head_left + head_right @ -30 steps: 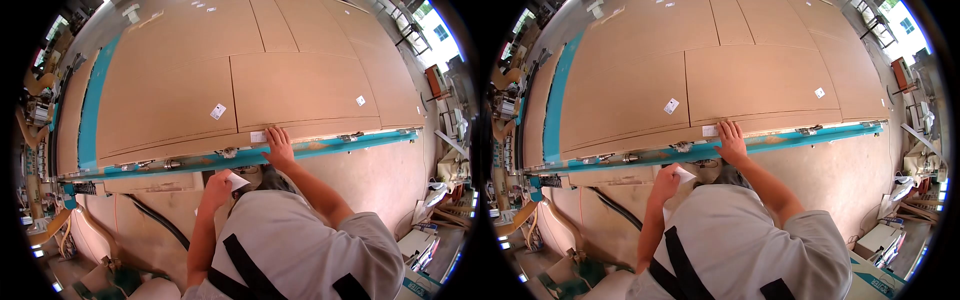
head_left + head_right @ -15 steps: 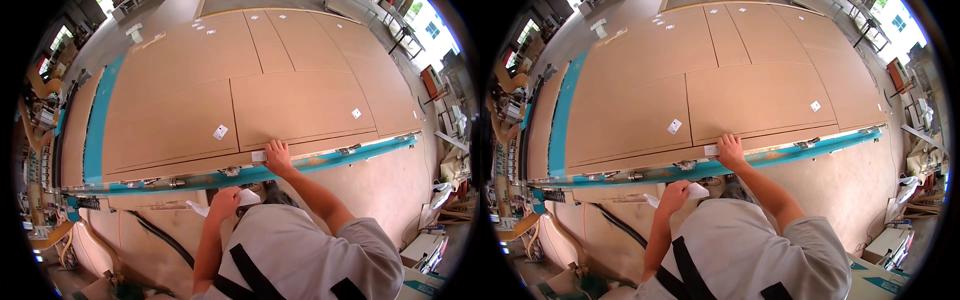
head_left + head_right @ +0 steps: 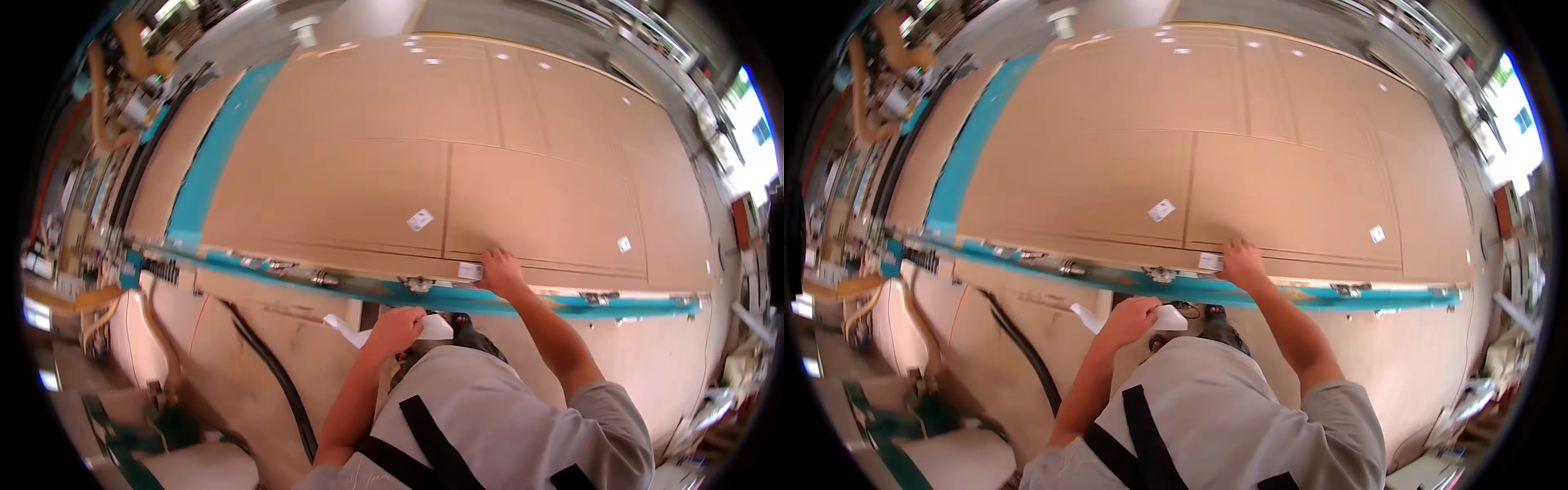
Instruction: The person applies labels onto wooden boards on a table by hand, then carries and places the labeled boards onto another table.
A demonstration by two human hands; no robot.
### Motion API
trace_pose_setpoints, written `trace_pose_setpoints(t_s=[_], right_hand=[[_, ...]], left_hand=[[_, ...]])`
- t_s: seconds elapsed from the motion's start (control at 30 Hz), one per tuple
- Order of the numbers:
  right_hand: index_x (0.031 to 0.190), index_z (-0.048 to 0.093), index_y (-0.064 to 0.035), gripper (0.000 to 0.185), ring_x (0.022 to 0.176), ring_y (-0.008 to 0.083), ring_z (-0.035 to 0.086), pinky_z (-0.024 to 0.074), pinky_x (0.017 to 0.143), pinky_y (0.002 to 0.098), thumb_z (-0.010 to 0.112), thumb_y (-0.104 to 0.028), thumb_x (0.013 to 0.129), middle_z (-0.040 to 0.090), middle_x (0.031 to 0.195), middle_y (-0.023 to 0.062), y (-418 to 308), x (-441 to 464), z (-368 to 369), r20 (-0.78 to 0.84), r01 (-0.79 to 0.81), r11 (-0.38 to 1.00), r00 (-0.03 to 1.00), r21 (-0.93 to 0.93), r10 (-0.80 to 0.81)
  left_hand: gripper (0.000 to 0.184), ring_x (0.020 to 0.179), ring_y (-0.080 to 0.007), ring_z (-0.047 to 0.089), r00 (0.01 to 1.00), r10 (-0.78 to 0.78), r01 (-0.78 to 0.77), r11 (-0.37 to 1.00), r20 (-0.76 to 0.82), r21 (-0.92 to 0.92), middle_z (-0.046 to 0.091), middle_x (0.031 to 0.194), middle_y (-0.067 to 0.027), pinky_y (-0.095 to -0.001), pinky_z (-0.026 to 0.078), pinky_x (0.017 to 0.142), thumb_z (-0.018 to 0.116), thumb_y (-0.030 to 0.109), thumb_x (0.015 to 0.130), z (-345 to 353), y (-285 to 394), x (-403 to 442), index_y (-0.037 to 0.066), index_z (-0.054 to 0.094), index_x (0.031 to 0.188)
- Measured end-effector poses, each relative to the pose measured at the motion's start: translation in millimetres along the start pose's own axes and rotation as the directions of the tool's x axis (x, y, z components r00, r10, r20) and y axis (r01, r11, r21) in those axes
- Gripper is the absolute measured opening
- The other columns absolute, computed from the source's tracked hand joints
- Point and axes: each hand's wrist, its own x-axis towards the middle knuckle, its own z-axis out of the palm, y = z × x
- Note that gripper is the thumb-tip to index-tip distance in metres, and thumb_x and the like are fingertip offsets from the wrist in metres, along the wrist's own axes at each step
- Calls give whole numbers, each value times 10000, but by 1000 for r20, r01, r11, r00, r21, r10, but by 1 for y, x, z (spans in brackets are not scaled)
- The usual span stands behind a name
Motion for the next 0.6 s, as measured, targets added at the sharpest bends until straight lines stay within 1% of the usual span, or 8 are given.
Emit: trace_pose_setpoints(t_s=[0.17, 0.23, 0.27, 0.33, 0.37, 0.47, 0.53, 0.6], right_hand=[[1027, 678, -70, 513, 1062, 378, 665, 545, 886, 510, 905, -392, 699, 688, 1078, 158, -3, 2, -16, 96, -1, 1000, 995, 22, -1], [982, 719, -73, 381, 986, 382, 682, 551, 859, 500, 855, -361, 772, 716, 1018, 153, -1, -1, -13, -10, 29, 995, 1000, 96, -28], [982, 719, -73, 381, 986, 382, 682, 551, 859, 500, 855, -361, 772, 716, 1018, 153, -3, -2, -12, -5, 52, 995, 999, 89, -52], [954, 745, -73, 281, 955, 376, 684, 551, 844, 502, 800, -327, 845, 724, 950, 150, -9, -7, -12, -180, 126, 992, 976, 3, -123], [954, 745, -73, 281, 955, 376, 684, 551, 844, 502, 800, -327, 845, 724, 950, 150, -8, -8, -11, -179, 141, 990, 974, -2, -140], [946, 743, -71, 242, 909, 375, 700, 554, 818, 503, 770, -307, 896, 729, 895, 149, -4, -14, -10, -192, 91, 990, 979, 111, -69], [955, 749, -58, 280, 876, 385, 708, 556, 796, 498, 744, -337, 933, 738, 891, 168, -14, -15, -25, -47, -37, 957, 998, 287, 52], [962, 751, -52, 307, 876, 387, 710, 557, 794, 490, 730, -358, 945, 741, 898, 172, -21, -16, -41, -26, -60, 957, 997, 284, 70]], left_hand=[[149, 960, -409, 671, 1000, -2, 2, 1000, -23, -6, 713, 972, -184, -507, 538, 847, 597, 166, 931, 6, -15, -10, 63, 680, 998], [164, 980, -400, 674, 999, -34, 33, 999, -20, -8, 716, 988, -177, -512, 538, 855, 591, 190, 933, 8, -19, -14, 75, 681, 1008], [179, 1000, -392, 677, 999, -43, 43, 999, 7, -5, 718, 1005, -170, -517, 537, 863, 586, 214, 935, 9, -19, -15, 87, 682, 1018], [167, 993, -398, 675, 998, -56, 56, 998, -6, -18, 717, 996, -174, -511, 535, 862, 600, 197, 931, 9, -18, -17, 76, 677, 1017], [155, 986, -405, 673, 998, -57, 57, 998, 0, -22, 716, 988, -178, -505, 533, 860, 615, 180, 928, 8, -17, -19, 65, 673, 1016], [165, 1001, -408, 669, 997, -72, 71, 997, -35, -37, 714, 999, -185, -513, 527, 872, 613, 186, 930, 7, -20, -26, 58, 672, 1016], [169, 1002, -411, 667, 993, -93, 88, 994, -79, -61, 713, 1000, -190, -517, 524, 872, 611, 186, 930, 5, -26, -38, 55, 672, 1017], [173, 1003, -415, 665, 988, -111, 102, 991, -105, -82, 712, 1000, -196, -522, 522, 872, 610, 187, 931, 1, -32, -50, 51, 672, 1018]])
